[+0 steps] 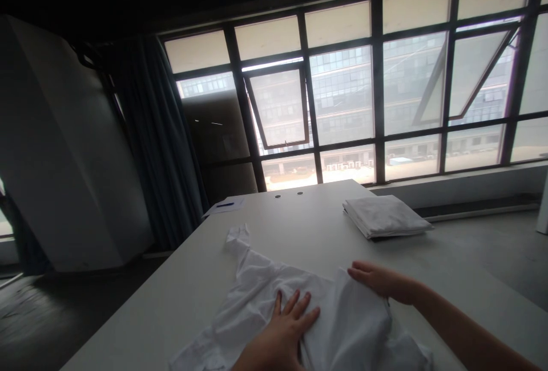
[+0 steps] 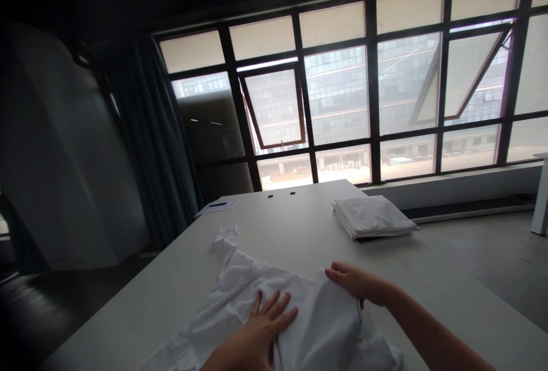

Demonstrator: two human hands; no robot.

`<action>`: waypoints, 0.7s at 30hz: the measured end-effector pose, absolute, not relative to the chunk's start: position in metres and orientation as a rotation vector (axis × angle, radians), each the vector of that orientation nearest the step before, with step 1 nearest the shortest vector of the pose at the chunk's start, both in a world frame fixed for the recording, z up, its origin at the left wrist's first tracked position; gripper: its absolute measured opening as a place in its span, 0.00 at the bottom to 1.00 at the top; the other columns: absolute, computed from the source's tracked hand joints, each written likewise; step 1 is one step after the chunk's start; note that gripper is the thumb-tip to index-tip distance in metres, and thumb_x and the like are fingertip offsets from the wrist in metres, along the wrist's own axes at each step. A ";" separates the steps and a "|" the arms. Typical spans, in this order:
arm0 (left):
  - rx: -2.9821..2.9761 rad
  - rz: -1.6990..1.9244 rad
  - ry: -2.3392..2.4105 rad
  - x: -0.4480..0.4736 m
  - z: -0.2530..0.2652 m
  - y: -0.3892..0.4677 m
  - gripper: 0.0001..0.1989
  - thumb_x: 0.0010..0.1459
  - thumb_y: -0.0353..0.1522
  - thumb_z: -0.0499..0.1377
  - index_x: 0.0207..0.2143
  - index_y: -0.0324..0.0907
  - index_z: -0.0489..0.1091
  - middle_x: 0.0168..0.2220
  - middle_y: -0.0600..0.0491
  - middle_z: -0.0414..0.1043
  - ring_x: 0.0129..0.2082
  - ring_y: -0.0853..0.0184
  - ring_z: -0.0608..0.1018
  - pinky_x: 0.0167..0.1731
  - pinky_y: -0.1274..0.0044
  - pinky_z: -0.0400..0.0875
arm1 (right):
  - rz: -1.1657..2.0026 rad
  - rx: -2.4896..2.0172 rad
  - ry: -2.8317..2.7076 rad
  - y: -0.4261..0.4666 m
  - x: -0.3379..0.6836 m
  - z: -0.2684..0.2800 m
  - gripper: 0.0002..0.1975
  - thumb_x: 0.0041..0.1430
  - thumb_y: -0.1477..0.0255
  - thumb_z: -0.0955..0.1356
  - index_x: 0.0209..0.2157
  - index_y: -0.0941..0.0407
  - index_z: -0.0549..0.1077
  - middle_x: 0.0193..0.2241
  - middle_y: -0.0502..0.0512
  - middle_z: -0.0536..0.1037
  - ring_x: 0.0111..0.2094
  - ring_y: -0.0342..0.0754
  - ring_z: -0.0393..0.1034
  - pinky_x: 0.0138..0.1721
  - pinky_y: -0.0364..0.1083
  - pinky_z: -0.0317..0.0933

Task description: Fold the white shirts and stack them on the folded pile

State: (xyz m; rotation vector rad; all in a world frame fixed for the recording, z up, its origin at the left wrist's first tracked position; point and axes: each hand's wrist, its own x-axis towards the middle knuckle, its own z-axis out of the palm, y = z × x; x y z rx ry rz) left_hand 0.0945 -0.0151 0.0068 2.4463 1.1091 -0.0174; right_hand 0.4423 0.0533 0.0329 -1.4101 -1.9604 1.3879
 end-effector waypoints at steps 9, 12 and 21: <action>2.477 0.043 1.209 0.101 0.002 -0.021 0.53 0.51 0.65 0.60 0.72 0.62 0.44 0.76 0.50 0.36 0.73 0.40 0.41 0.65 0.39 0.25 | 1.258 -1.643 -2.282 0.059 0.462 0.028 0.24 0.49 0.51 0.74 0.40 0.53 0.71 0.28 0.49 0.74 0.22 0.42 0.64 0.21 0.40 0.55; 2.456 0.102 1.306 0.105 0.000 -0.025 0.46 0.57 0.64 0.55 0.72 0.62 0.45 0.76 0.50 0.38 0.74 0.43 0.42 0.66 0.39 0.26 | 1.163 -1.441 -2.118 0.065 0.457 0.025 0.21 0.49 0.58 0.74 0.41 0.54 0.71 0.31 0.49 0.75 0.30 0.45 0.68 0.28 0.40 0.59; 2.353 0.305 1.918 0.116 -0.018 -0.027 0.41 0.62 0.60 0.50 0.71 0.53 0.53 0.73 0.44 0.52 0.71 0.41 0.55 0.66 0.43 0.44 | 0.495 -1.372 -1.708 0.107 0.468 -0.003 0.20 0.60 0.65 0.62 0.50 0.57 0.74 0.48 0.60 0.78 0.49 0.56 0.73 0.55 0.51 0.64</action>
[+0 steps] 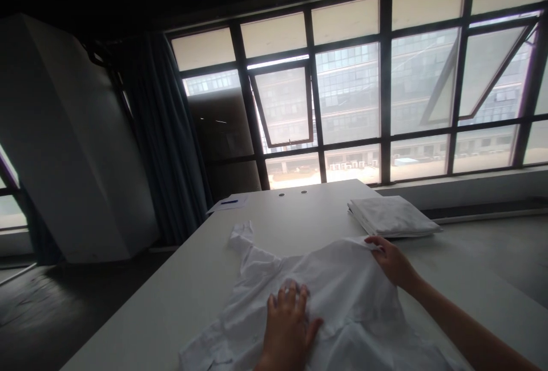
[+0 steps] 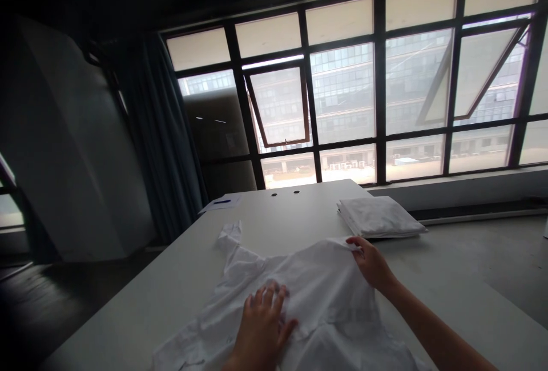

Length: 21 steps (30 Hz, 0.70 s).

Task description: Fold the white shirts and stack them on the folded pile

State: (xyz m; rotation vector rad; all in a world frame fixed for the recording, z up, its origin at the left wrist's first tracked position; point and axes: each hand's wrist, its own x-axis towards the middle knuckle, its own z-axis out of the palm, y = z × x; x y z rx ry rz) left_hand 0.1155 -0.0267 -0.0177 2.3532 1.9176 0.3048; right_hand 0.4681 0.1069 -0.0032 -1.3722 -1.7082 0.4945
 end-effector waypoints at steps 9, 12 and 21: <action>2.202 0.105 2.043 0.114 -0.034 -0.021 0.43 0.61 0.61 0.45 0.72 0.54 0.50 0.76 0.48 0.40 0.74 0.41 0.42 0.64 0.38 0.33 | -0.035 -1.945 -2.171 0.074 0.440 -0.015 0.27 0.61 0.63 0.68 0.61 0.52 0.72 0.69 0.65 0.60 0.67 0.68 0.56 0.65 0.66 0.52; 2.202 0.075 2.020 0.118 -0.027 -0.024 0.43 0.61 0.61 0.45 0.73 0.54 0.49 0.76 0.49 0.39 0.74 0.42 0.41 0.64 0.38 0.33 | 0.243 -1.754 -2.365 0.049 0.408 -0.011 0.29 0.64 0.55 0.65 0.64 0.48 0.69 0.70 0.61 0.59 0.69 0.67 0.53 0.65 0.67 0.51; 1.998 -0.122 2.164 0.103 0.022 -0.035 0.49 0.54 0.54 0.61 0.72 0.43 0.53 0.69 0.35 0.58 0.64 0.33 0.65 0.52 0.45 0.69 | 0.635 -1.684 -2.533 0.035 0.402 -0.018 0.40 0.63 0.42 0.60 0.72 0.39 0.50 0.74 0.52 0.43 0.73 0.76 0.28 0.60 0.84 0.25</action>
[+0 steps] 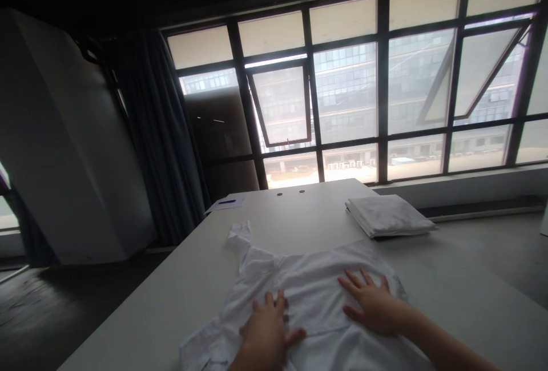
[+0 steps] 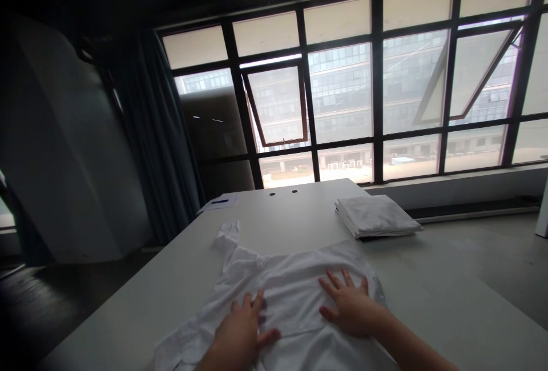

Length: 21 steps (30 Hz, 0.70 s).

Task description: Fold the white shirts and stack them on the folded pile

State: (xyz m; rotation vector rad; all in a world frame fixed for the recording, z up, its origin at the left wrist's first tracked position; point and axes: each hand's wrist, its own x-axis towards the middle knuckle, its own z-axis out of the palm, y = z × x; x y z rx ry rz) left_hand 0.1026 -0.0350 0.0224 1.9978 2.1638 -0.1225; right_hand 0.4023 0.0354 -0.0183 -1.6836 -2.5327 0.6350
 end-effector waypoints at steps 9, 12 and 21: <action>2.016 -0.151 2.141 0.060 0.030 -0.026 0.44 0.56 0.55 0.60 0.64 0.31 0.66 0.62 0.30 0.67 0.58 0.39 0.74 0.60 0.55 0.66 | 0.652 -1.695 -2.565 0.064 0.443 -0.012 0.49 0.56 0.40 0.65 0.73 0.41 0.46 0.74 0.53 0.39 0.73 0.71 0.24 0.62 0.81 0.18; 1.921 -0.247 2.150 0.063 0.030 -0.025 0.53 0.52 0.56 0.61 0.72 0.35 0.52 0.73 0.32 0.47 0.68 0.34 0.59 0.61 0.48 0.62 | 0.626 -1.753 -2.582 0.056 0.439 -0.002 0.47 0.57 0.43 0.67 0.73 0.43 0.49 0.74 0.55 0.41 0.73 0.72 0.29 0.63 0.81 0.26; 1.996 -0.227 2.145 0.052 0.004 0.006 0.53 0.57 0.63 0.46 0.74 0.44 0.35 0.75 0.46 0.23 0.74 0.40 0.32 0.62 0.35 0.35 | 0.297 -1.814 -2.442 -0.003 0.377 0.004 0.31 0.62 0.56 0.67 0.64 0.52 0.70 0.65 0.69 0.66 0.61 0.72 0.65 0.53 0.66 0.66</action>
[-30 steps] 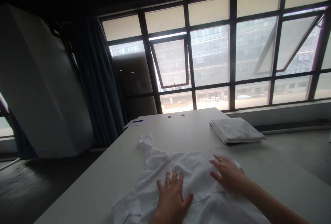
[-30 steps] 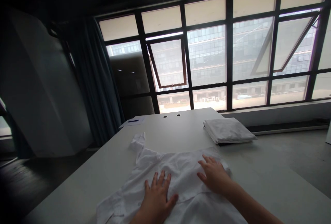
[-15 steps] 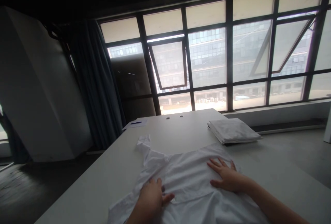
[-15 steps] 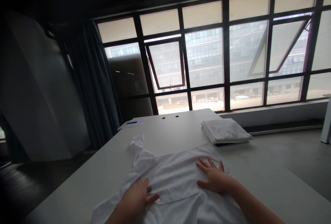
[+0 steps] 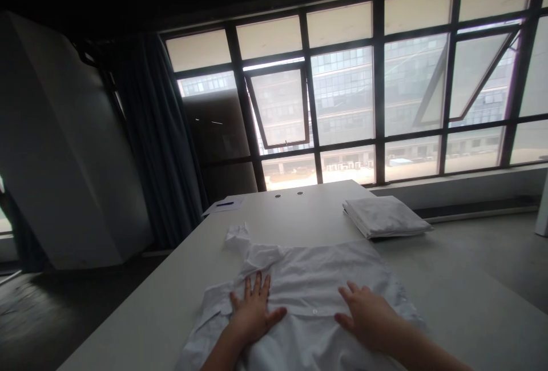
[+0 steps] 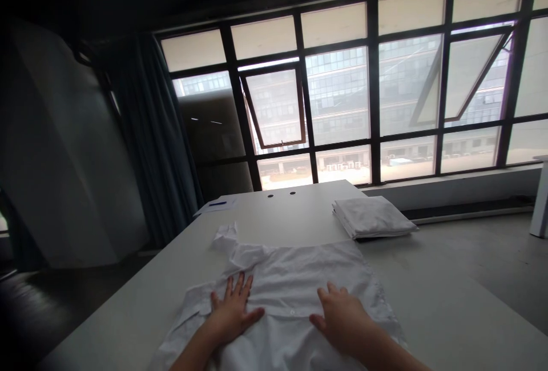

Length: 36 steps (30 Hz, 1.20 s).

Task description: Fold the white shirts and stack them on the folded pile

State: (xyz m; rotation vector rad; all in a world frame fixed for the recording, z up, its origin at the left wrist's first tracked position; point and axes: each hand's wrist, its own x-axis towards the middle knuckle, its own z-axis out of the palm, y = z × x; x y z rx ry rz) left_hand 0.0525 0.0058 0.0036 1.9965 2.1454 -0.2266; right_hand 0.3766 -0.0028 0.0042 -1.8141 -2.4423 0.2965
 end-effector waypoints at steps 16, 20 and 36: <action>1.956 -0.218 2.197 0.105 0.005 -0.032 0.42 0.60 0.55 0.51 0.73 0.53 0.46 0.75 0.45 0.36 0.71 0.29 0.46 0.53 0.30 0.51 | 0.328 -1.818 -2.442 0.061 0.414 -0.033 0.33 0.70 0.53 0.56 0.71 0.49 0.57 0.72 0.60 0.52 0.72 0.69 0.43 0.63 0.79 0.38; 2.005 -0.136 2.132 0.079 0.002 -0.015 0.41 0.63 0.56 0.46 0.73 0.53 0.43 0.76 0.48 0.31 0.73 0.33 0.40 0.58 0.31 0.38 | 0.241 -1.786 -2.407 0.055 0.411 -0.034 0.32 0.69 0.55 0.58 0.70 0.52 0.61 0.72 0.62 0.54 0.72 0.70 0.43 0.66 0.77 0.36; 2.064 -0.034 2.386 0.023 -0.009 0.013 0.39 0.67 0.56 0.42 0.73 0.47 0.51 0.75 0.44 0.44 0.74 0.42 0.45 0.67 0.43 0.36 | 0.362 -1.538 -2.486 0.041 0.397 -0.041 0.35 0.68 0.48 0.59 0.71 0.47 0.57 0.73 0.59 0.51 0.72 0.66 0.44 0.68 0.73 0.36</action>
